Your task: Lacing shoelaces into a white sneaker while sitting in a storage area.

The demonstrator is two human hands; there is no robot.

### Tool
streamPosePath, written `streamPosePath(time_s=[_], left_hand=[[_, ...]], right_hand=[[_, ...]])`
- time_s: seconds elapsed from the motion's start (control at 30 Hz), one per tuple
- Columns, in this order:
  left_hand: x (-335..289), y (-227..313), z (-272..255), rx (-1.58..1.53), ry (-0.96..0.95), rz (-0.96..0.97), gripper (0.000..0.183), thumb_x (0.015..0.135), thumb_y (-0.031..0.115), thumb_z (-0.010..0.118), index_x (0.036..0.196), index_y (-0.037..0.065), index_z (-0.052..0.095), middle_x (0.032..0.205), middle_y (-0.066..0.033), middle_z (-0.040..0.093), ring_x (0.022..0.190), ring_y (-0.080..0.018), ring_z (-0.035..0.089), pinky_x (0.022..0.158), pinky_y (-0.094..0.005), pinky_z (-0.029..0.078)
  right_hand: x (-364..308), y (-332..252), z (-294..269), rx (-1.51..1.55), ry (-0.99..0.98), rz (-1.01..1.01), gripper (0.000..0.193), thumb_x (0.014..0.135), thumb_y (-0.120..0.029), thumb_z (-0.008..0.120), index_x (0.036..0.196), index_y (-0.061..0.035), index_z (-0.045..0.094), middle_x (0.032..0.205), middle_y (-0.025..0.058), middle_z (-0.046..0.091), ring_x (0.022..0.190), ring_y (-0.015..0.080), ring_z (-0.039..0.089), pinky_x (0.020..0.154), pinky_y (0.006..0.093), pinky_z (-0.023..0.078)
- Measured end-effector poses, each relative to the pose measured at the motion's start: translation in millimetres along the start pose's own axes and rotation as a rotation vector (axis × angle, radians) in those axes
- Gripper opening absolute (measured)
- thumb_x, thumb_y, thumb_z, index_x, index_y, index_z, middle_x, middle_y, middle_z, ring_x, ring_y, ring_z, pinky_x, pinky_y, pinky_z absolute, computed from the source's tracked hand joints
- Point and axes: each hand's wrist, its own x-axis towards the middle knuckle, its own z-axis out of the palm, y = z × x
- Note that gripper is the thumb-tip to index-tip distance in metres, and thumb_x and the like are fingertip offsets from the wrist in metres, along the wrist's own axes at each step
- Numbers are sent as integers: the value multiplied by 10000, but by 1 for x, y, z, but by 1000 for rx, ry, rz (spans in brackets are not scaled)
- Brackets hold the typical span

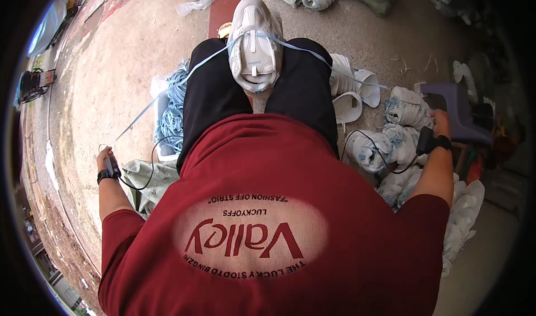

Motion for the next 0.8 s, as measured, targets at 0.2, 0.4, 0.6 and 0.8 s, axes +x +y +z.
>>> streamPosePath(time_s=[0.2, 0.4, 0.6, 0.8], left_hand=[[-148, 92, 223, 27, -1008, 176, 338, 898, 373, 506, 699, 101, 514, 539, 28, 424, 410, -54, 303, 390, -214, 244], [-253, 165, 348, 376, -1187, 782, 304, 926, 301, 475, 907, 38, 627, 766, -81, 633, 583, -129, 525, 526, -243, 406], [-268, 165, 399, 689, -754, 1738, 141, 808, 121, 533, 925, 62, 587, 885, -107, 634, 782, -295, 621, 662, -369, 499], [-259, 159, 417, 642, -541, 1786, 227, 738, 126, 575, 960, 89, 598, 838, -83, 636, 734, -252, 629, 615, -341, 500]], right_hand=[[-191, -182, 243, 282, -1238, -356, 122, 768, -91, 639, 699, -30, 558, 603, 17, 538, 454, 63, 430, 433, 200, 323], [-225, -254, 311, -387, -1099, -1063, 121, 661, -108, 665, 621, -24, 588, 570, 52, 579, 530, 166, 564, 510, 298, 448], [-215, -258, 348, -342, 24, -1679, 152, 654, -195, 659, 652, -44, 639, 652, 156, 599, 563, 343, 549, 559, 407, 446], [-225, -254, 358, 530, -754, -663, 114, 759, -75, 632, 663, -28, 593, 629, 65, 596, 484, 144, 528, 473, 260, 428]])
